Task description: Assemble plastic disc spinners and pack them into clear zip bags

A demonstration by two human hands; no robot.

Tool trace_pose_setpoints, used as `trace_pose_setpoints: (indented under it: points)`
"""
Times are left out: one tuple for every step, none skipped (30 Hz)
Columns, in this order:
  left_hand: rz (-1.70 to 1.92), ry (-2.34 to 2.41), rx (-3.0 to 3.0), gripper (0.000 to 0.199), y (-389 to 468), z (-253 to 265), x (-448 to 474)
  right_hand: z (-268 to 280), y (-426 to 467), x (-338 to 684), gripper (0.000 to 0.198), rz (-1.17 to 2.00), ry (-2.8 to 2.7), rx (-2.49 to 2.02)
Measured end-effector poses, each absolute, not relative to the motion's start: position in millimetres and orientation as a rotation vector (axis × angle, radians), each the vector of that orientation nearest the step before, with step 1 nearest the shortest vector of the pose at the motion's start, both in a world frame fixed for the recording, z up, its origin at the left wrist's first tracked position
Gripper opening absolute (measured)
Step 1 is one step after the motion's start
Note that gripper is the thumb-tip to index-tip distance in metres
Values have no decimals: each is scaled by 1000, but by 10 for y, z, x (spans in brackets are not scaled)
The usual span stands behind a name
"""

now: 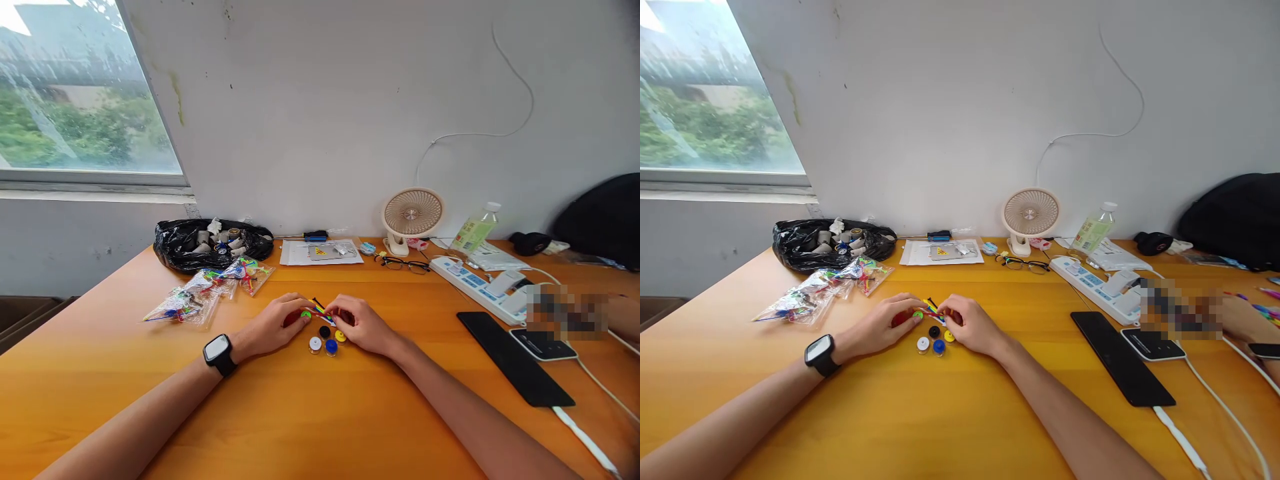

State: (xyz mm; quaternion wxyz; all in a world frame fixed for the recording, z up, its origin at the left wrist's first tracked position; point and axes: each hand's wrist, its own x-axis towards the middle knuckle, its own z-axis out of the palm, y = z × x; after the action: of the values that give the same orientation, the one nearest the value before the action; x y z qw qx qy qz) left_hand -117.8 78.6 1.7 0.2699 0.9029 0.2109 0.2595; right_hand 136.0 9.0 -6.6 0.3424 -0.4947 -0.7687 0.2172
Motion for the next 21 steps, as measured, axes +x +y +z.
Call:
trace_pose_setpoints:
  points:
    - [691, 556, 2418, 30, 776, 24, -1171, -82, 98, 1357, 22, 574, -1989, -1283]
    - [676, 541, 2405, 30, 763, 34, -1165, -94, 103, 1353, 23, 580, -1982, -1280]
    - [657, 523, 2395, 31, 749, 46, -1160, -103, 106, 1349, 23, 583, -1977, -1278]
    - [639, 499, 2390, 32, 735, 59, -1156, -108, 107, 1345, 21, 583, -1975, -1278]
    - [624, 471, 2389, 34, 722, 72, -1153, -111, 107, 1341, 19, 578, -1973, -1281]
    - [612, 443, 2391, 36, 710, 82, -1152, -114, 107, 1336, 17, 569, -1972, -1286]
    - [603, 419, 2393, 38, 702, 90, -1152, -115, 107, 1333, 16, 554, -1971, -1293]
    - [596, 401, 2398, 40, 696, 95, -1153, -117, 109, 1330, 16, 536, -1967, -1302]
    - [591, 392, 2405, 41, 693, 98, -1154, -120, 113, 1329, 16, 519, -1958, -1309]
    - [586, 391, 2416, 40, 692, 99, -1155, -124, 119, 1330, 17, 506, -1941, -1315]
    - [581, 397, 2432, 40, 694, 101, -1157, -128, 127, 1334, 17, 500, -1918, -1320]
    - [576, 409, 2455, 40, 698, 102, -1159, -134, 137, 1341, 17, 501, -1890, -1325]
    - [570, 425, 2481, 41, 702, 104, -1161, -140, 150, 1351, 16, 505, -1858, -1332]
    - [561, 442, 2510, 44, 707, 106, -1163, -146, 164, 1363, 15, 507, -1825, -1343]
    - [548, 460, 2539, 47, 711, 108, -1165, -153, 177, 1375, 14, 503, -1792, -1360]
    - [532, 474, 2567, 50, 715, 109, -1166, -159, 189, 1387, 14, 494, -1763, -1381]
    - [517, 485, 2592, 52, 718, 109, -1168, -164, 199, 1397, 13, 482, -1743, -1404]
    - [505, 491, 2612, 53, 721, 107, -1168, -167, 204, 1404, 13, 464, -1733, -1422]
    - [498, 492, 2627, 52, 722, 104, -1168, -167, 204, 1407, 13, 438, -1732, -1431]
    - [498, 490, 2636, 52, 723, 101, -1168, -164, 200, 1407, 14, 404, -1741, -1424]
    - [506, 486, 2639, 50, 724, 98, -1167, -158, 191, 1402, 14, 370, -1764, -1402]
